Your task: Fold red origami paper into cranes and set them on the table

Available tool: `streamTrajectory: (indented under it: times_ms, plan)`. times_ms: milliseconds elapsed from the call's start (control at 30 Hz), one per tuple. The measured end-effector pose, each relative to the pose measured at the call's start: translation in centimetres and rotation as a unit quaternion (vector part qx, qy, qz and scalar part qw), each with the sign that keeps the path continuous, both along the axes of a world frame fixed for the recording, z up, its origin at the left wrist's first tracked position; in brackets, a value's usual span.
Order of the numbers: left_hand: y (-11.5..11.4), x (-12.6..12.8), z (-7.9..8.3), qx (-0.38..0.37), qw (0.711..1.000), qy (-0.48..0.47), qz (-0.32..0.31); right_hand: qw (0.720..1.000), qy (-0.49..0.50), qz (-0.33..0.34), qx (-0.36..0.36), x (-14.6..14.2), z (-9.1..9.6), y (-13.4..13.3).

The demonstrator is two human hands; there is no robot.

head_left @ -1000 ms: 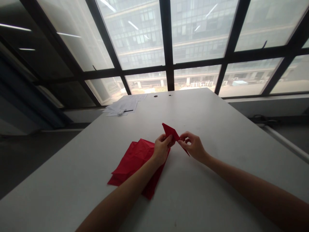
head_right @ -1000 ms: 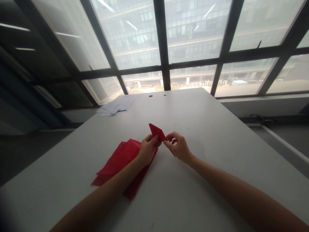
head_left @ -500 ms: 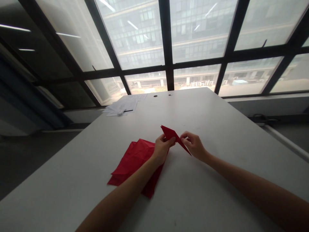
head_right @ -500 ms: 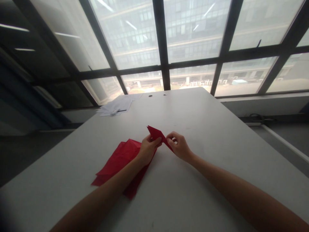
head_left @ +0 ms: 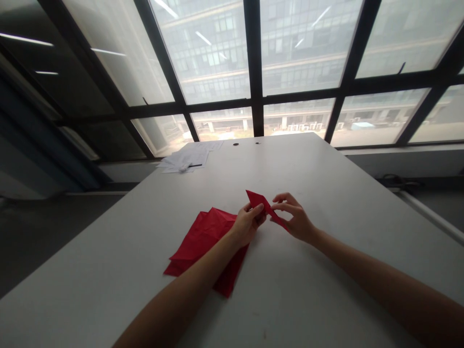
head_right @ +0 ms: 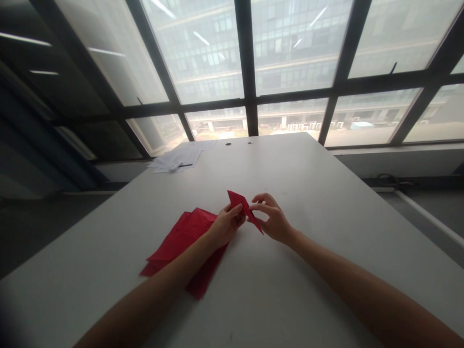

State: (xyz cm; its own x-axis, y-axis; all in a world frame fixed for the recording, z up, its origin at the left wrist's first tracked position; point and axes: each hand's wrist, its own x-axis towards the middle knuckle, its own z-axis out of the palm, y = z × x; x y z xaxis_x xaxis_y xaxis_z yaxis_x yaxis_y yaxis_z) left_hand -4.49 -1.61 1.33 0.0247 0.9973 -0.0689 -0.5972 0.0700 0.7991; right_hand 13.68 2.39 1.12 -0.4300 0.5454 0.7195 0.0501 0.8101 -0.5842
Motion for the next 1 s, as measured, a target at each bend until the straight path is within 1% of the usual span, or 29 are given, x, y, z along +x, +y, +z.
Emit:
streamTrajectory:
  times_ms: [167, 333, 467, 567, 667, 767, 833, 1000]
  plan:
    - [-0.1, 0.1, 0.1, -0.003, 1.0, 0.01, -0.006, 0.999, 0.036, -0.001, -0.017, -0.2, 0.0, -0.2]
    - [0.0, 0.2, 0.1, -0.001, 0.999, 0.034, 0.003, 0.993, 0.073, 0.023, -0.093, -0.6, -0.1, -0.2]
    - [0.0, 0.3, 0.2, -0.004, 1.0, 0.019, 0.005, 0.984, 0.104, 0.029, -0.145, -0.9, -0.3, -0.3]
    - [-0.1, 0.3, 0.1, -0.004, 1.0, 0.006, 0.0, 0.985, 0.113, 0.005, -0.132, -1.0, -0.2, -0.5]
    - [-0.1, 0.4, 0.1, -0.002, 1.0, -0.006, -0.009, 0.991, 0.106, -0.015, -0.08, -1.0, 0.1, -0.8]
    - [-0.2, 0.4, 0.2, -0.004, 1.0, -0.01, -0.016, 0.995, 0.093, -0.01, -0.041, -1.0, 0.5, -1.1]
    - [-0.2, 0.5, 0.2, -0.005, 1.0, -0.01, -0.017, 0.995, 0.087, -0.01, -0.037, -0.9, 0.7, -1.2]
    - [-0.2, 0.4, 0.2, -0.021, 0.999, -0.003, -0.036, 0.995, 0.076, -0.032, -0.061, -0.8, 0.6, -1.2]
